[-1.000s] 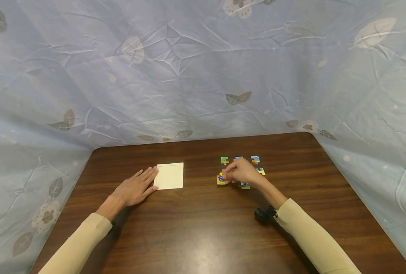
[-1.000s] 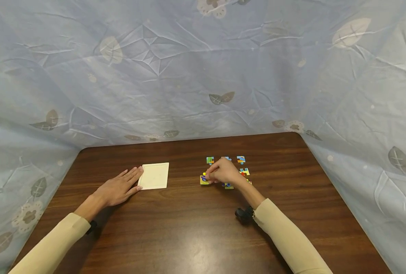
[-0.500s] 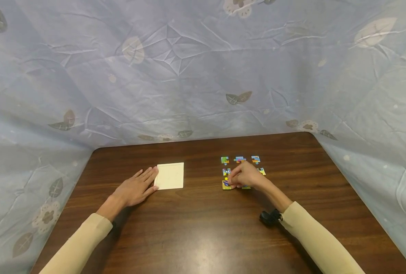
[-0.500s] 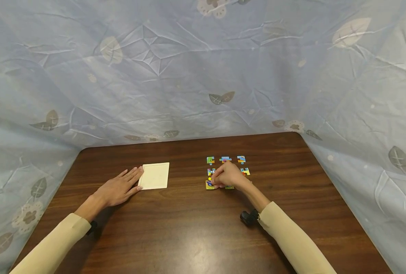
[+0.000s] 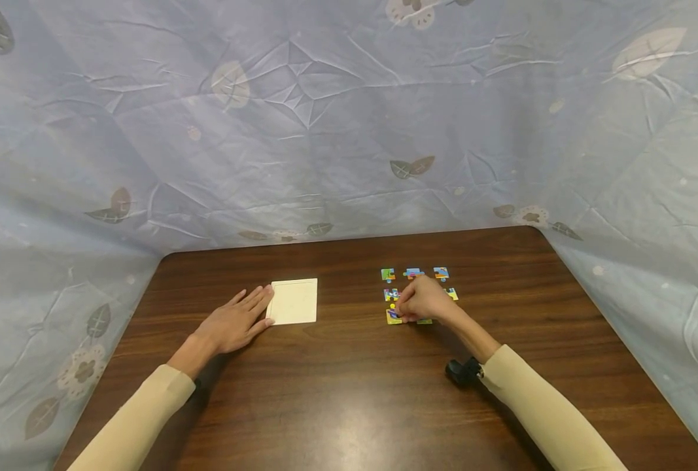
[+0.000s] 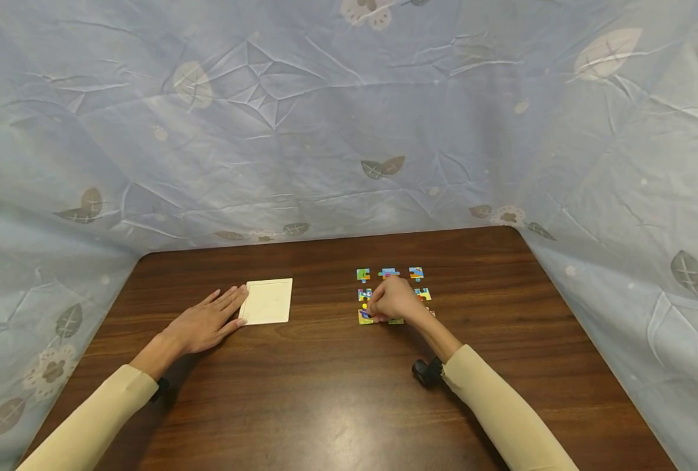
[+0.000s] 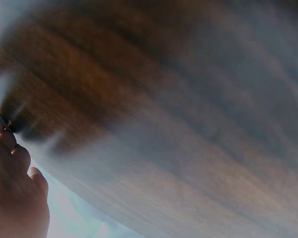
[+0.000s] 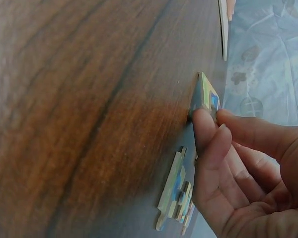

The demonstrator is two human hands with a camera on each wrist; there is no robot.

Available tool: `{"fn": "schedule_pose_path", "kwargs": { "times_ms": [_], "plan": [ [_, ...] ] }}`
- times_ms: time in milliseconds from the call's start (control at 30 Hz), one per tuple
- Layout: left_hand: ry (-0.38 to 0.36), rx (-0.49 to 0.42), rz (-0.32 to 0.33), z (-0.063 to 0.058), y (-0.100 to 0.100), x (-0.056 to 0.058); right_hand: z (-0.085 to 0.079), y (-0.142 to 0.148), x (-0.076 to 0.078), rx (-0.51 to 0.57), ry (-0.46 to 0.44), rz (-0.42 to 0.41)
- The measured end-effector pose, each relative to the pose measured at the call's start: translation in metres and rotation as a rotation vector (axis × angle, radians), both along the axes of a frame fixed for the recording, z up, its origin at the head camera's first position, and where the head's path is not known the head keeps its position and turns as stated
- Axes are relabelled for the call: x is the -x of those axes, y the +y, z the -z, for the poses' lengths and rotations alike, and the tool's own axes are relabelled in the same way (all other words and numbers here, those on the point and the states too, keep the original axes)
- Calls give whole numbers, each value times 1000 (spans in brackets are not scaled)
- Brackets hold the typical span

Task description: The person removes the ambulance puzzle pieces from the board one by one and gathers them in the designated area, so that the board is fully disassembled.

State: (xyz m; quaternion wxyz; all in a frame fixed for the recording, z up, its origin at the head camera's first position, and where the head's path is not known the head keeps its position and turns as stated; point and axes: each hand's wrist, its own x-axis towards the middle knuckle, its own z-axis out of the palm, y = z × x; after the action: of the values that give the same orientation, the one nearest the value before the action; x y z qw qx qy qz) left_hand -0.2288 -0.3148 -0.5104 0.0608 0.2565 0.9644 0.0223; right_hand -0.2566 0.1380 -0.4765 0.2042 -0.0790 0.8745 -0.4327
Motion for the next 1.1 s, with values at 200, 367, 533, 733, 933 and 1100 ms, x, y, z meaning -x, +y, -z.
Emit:
{"fn": "schedule_pose_path", "kwargs": {
  "times_ms": [200, 367, 533, 733, 933, 1100],
  "plan": [
    [-9, 2, -3, 1, -1, 1, -3, -2, 1, -92, 64, -19],
    [-1, 3, 1, 0, -1, 0, -3, -3, 0, -191, 128, -62],
    [6, 0, 2, -2, 1, -1, -4, -5, 1, -233, 147, -78],
    [-2, -5, 0, -4, 1, -1, -3, -8, 2, -275, 160, -90],
    [4, -7, 3, -4, 1, -2, -3, -7, 2, -273, 182, -108],
    [9, -16, 5, -3, 1, -2, -3, -7, 1, -267, 192, -110]
  ]
}}
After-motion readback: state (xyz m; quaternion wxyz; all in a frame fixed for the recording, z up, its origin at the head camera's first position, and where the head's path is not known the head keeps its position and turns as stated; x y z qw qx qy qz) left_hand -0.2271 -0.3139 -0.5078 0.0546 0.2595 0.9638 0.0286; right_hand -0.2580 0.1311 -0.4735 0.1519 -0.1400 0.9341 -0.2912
